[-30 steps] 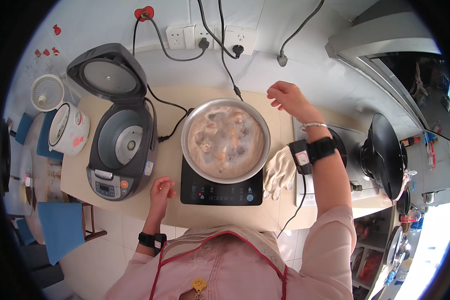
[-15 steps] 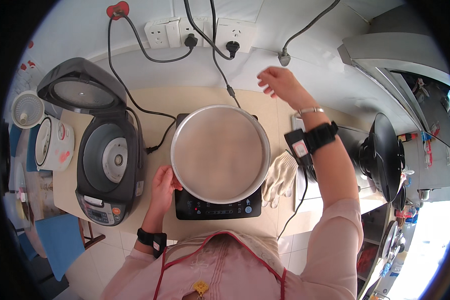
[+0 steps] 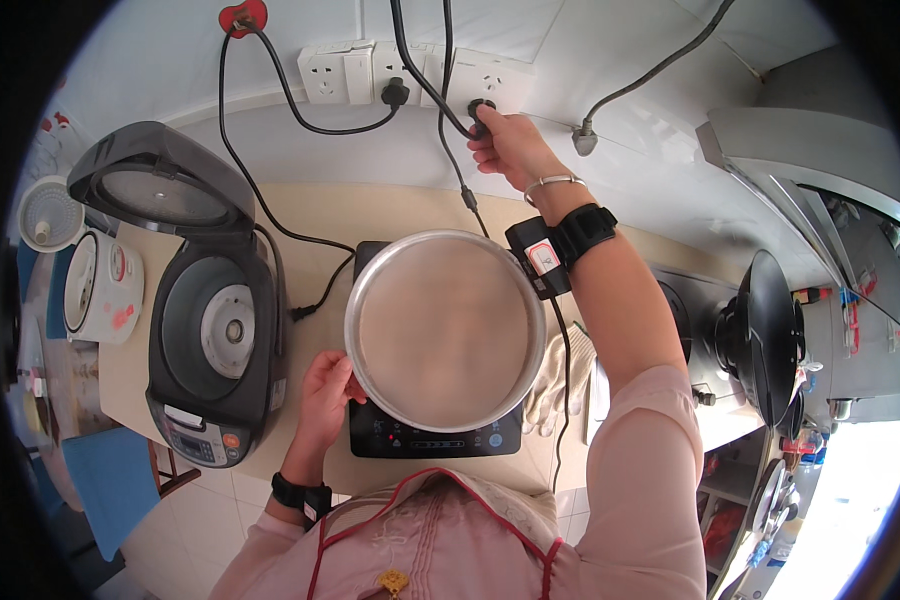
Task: The person retrieves a garlic bulb from a cabinet, moves to the counter, and peels the bulb to separate cloves. She then places the cloves on a cutting board and uses a cleaver to crush and peel them further.
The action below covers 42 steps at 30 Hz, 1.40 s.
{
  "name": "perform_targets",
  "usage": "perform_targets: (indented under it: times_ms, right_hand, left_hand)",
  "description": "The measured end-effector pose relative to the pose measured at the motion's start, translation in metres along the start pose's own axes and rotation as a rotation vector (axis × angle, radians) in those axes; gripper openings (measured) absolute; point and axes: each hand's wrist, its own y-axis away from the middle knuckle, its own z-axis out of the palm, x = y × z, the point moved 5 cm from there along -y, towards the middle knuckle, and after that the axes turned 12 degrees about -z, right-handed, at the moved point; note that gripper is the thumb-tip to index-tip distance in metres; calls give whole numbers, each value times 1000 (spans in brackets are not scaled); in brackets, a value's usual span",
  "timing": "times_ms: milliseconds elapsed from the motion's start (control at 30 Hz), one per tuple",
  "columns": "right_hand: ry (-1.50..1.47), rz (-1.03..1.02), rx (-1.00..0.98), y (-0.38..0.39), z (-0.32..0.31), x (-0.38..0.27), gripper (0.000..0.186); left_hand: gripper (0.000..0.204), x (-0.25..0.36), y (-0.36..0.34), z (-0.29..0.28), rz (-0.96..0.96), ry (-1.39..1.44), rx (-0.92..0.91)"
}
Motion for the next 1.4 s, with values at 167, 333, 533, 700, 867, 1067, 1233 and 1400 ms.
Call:
perform_targets:
  times_ms: [167, 333, 533, 700, 867, 1067, 1233, 1400]
  right_hand:
    - [-128, 7, 78, 2, 4, 3, 29]
    - [-114, 22, 10, -4, 0, 2, 27]
    - [-281, 64, 25, -9, 3, 13, 25]
    - [-302, 50, 1, -15, 1, 11, 26]
    - [-326, 55, 17, -19, -2, 15, 28]
    - [-243, 103, -21, 6, 18, 38, 28]
    - [-469, 294, -80, 21, 10, 66, 35]
    - [-251, 177, -160, 8, -27, 59, 54]
  left_hand:
    - [15, 4, -4, 1, 12, -13, 12]
    - [12, 7, -9, 0, 8, -26, 19]
    - [11, 7, -16, 1, -25, -36, 23]
    - [11, 11, -18, -1, -6, -133, 33]
    - [11, 12, -22, -1, -32, -117, 20]
    - [12, 14, -25, -1, -51, -112, 23]
    - [12, 15, -28, -1, -54, -141, 39]
    - [15, 18, -31, 3, -18, -179, 51]
